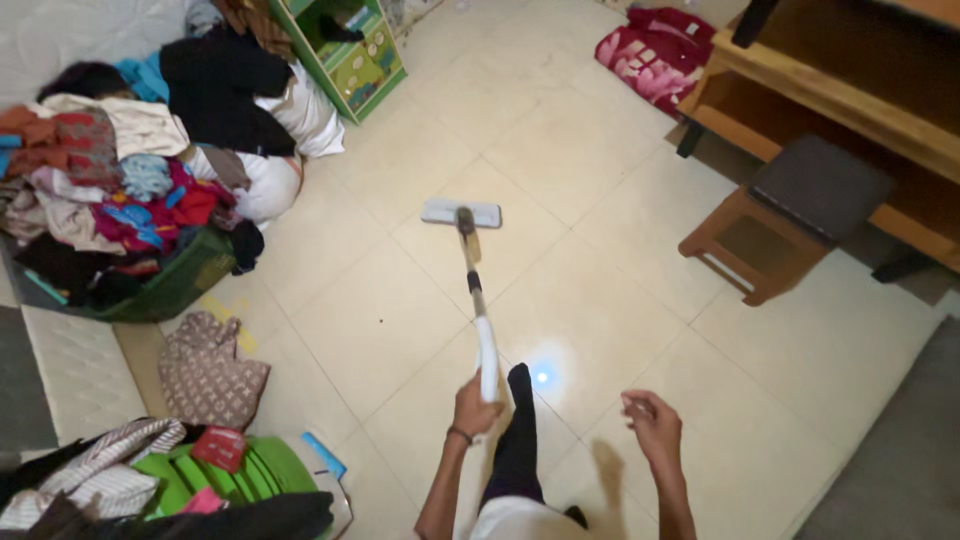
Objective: The person is mopping the tiled floor using a flat mop, moving the tool across the surface in various directions while navigating around furniture and piles of clothing.
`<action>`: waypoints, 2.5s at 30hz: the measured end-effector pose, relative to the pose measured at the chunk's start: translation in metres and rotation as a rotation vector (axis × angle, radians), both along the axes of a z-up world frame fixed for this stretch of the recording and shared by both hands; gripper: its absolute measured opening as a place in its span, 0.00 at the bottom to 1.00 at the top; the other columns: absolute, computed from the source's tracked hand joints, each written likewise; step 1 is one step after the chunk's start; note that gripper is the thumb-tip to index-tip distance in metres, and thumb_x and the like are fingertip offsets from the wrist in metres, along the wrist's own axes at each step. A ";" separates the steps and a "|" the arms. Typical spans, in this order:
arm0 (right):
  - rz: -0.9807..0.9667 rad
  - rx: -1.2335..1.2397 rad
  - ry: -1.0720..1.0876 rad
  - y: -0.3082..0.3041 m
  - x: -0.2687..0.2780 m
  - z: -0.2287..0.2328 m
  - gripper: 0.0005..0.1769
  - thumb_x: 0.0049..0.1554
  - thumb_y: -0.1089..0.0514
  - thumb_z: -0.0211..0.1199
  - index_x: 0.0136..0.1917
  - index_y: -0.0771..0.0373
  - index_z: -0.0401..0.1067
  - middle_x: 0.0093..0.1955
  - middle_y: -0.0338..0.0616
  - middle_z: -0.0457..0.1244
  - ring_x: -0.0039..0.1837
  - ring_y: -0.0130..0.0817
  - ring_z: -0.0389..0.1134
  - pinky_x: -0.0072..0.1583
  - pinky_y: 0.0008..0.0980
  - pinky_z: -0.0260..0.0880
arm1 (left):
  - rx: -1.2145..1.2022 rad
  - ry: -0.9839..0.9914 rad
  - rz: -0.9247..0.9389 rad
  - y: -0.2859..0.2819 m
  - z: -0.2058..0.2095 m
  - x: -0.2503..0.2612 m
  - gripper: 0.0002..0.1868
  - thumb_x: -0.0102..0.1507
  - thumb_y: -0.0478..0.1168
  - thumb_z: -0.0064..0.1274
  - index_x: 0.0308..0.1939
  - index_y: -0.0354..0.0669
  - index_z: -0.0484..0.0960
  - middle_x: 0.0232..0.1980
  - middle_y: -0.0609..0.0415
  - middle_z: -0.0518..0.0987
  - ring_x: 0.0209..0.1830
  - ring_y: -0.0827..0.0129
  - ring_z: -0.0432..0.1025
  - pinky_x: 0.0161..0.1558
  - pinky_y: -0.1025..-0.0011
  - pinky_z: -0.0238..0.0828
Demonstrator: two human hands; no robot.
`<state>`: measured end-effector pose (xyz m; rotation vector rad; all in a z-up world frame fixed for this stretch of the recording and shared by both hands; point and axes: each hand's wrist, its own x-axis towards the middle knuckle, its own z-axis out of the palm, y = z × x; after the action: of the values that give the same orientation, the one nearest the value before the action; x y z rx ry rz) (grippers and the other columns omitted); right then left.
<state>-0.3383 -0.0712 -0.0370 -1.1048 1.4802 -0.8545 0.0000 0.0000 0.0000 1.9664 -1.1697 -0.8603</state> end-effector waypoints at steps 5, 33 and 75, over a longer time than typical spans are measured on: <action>-0.058 0.153 -0.045 0.045 -0.035 -0.025 0.11 0.57 0.61 0.65 0.54 0.64 0.78 0.48 0.45 0.73 0.46 0.33 0.75 0.43 0.31 0.74 | 0.117 0.002 -0.111 0.046 -0.007 -0.012 0.34 0.40 0.37 0.61 0.53 0.41 0.78 0.36 0.45 0.84 0.35 0.50 0.81 0.41 0.61 0.79; 0.084 -0.206 0.148 -0.260 0.107 0.060 0.14 0.56 0.57 0.67 0.55 0.63 0.78 0.47 0.44 0.74 0.44 0.30 0.74 0.43 0.28 0.73 | -0.196 0.728 0.492 -0.330 -0.053 0.124 0.26 0.44 0.24 0.44 0.47 0.37 0.76 0.39 0.53 0.82 0.32 0.59 0.81 0.33 0.64 0.81; 0.375 -0.176 0.137 -0.073 -0.081 -0.018 0.12 0.56 0.58 0.67 0.54 0.61 0.79 0.44 0.41 0.73 0.45 0.28 0.74 0.46 0.28 0.74 | -0.225 0.564 0.491 -0.004 -0.060 -0.175 0.20 0.48 0.22 0.49 0.44 0.33 0.78 0.26 0.52 0.75 0.18 0.69 0.72 0.19 0.71 0.69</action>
<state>-0.4190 -0.1445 -0.0545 -1.5406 1.2662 -0.6624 -0.1747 -0.0041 -0.0600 1.5719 -0.4114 -0.8865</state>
